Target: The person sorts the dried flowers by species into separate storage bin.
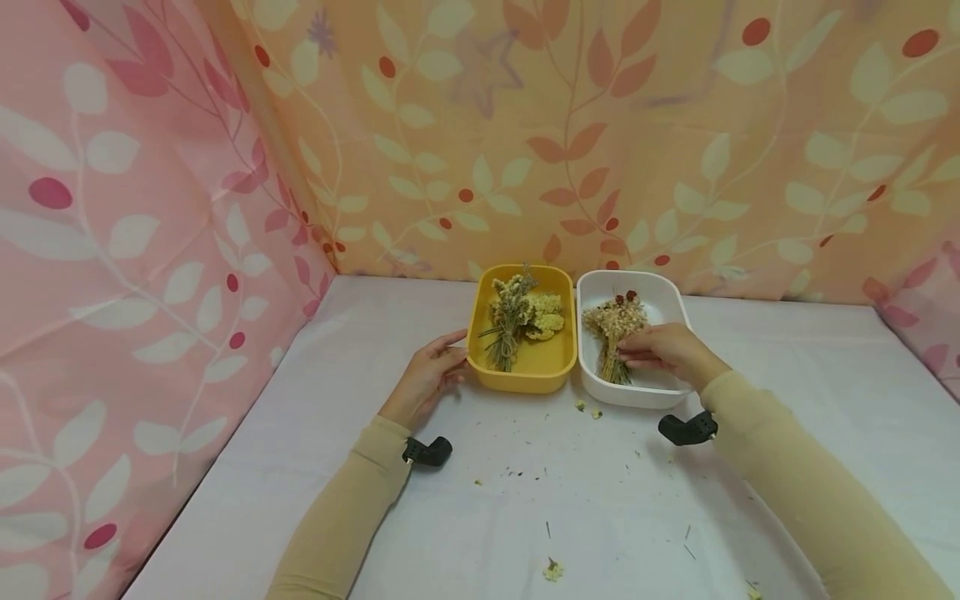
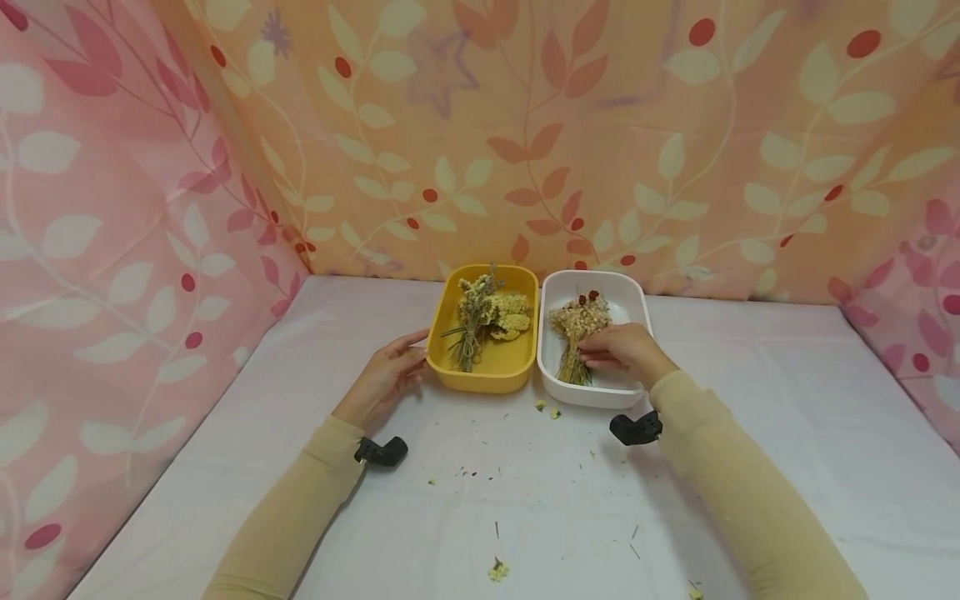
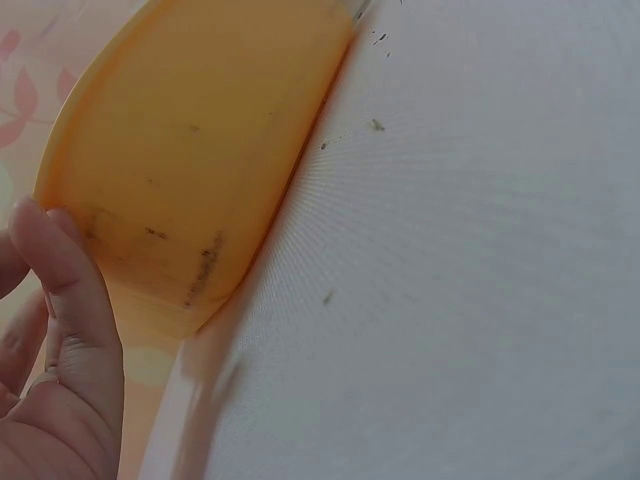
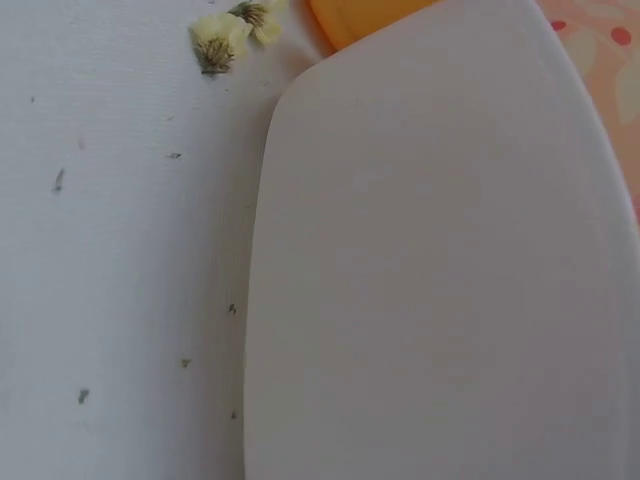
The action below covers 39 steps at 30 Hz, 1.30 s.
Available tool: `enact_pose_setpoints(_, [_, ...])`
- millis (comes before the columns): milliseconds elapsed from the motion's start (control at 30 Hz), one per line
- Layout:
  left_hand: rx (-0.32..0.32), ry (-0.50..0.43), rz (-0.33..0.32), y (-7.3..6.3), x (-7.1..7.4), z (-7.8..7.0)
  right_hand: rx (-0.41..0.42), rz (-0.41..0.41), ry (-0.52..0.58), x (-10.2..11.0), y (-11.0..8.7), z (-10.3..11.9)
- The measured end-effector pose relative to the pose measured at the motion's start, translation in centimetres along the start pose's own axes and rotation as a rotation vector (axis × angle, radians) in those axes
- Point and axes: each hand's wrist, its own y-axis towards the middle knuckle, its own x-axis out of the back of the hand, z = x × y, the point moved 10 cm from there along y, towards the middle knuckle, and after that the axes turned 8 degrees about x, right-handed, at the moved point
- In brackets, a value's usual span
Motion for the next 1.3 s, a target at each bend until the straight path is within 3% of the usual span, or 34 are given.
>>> enact_pose_setpoints(333, [-0.001, -0.013, -0.004, 0.1, 0.1, 0.0, 0.005, -0.050, -0.046, 0.3, -1.8, 0.6])
enact_pose_setpoints(567, [-0.006, -0.018, 0.002, 0.2, -0.2, -0.1, 0.056, -0.070, -0.019, 0.6, -3.4, 1.4])
enact_pose_setpoints(733, [-0.022, 0.004, 0.012, 0.3, -0.5, -0.4, 0.031, -0.078, -0.028, 0.7, -4.4, 1.3])
enact_pose_setpoints(1000, [-0.020, 0.038, -0.004, 0.1, 0.1, -0.1, 0.064, -0.061, 0.052, 0.8, -6.2, 1.8])
enact_pose_setpoints(1300, [-0.021, 0.086, -0.001, -0.6, 0.8, -1.2, 0.120, -0.031, 0.115, 2.3, -7.8, 2.7])
